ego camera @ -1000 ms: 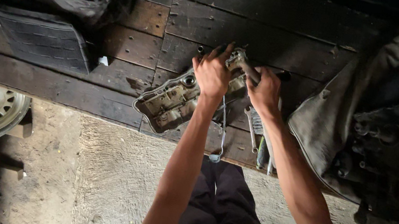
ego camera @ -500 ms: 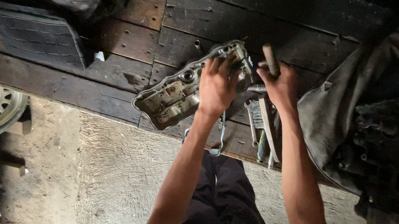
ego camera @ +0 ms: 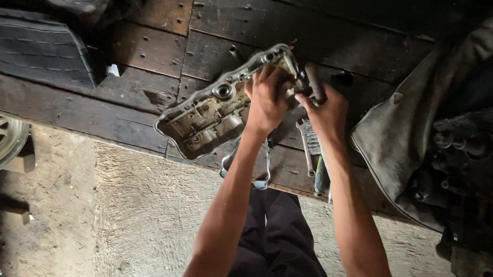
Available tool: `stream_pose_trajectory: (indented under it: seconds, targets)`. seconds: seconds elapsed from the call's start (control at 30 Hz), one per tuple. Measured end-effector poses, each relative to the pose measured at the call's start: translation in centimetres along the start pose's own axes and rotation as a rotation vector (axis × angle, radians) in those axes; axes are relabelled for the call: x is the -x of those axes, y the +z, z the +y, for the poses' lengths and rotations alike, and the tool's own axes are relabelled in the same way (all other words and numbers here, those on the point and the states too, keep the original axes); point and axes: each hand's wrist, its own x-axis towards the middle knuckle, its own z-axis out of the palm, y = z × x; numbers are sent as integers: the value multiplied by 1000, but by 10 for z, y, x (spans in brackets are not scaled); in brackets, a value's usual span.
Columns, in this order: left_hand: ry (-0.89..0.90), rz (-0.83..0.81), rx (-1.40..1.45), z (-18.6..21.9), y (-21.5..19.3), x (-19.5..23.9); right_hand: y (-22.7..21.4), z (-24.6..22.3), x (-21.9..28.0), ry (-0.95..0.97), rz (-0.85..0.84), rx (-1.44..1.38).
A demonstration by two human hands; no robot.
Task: The person repeatedly strikes a metal engine valve cover with a wooden stick to dislodge debris, then flips and repositions the part to continue cleaning different surfaces.
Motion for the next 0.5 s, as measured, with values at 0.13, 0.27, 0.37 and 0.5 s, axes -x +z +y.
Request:
stream_pose_trajectory:
  seconds: [0.13,0.27,0.37,0.5]
  targets:
    - [31,-22,116,-26,11,4,3,0,2,-12,25,6]
    - [139,-32,266,-46,18,3,3,-5,-1,-32,53,-15]
    - [34,-113,413,-43,6,7,4,5,-6,20,20,14]
    - [-181,-197,646,-26,-6,13,4,19,-2,-181,53,-188]
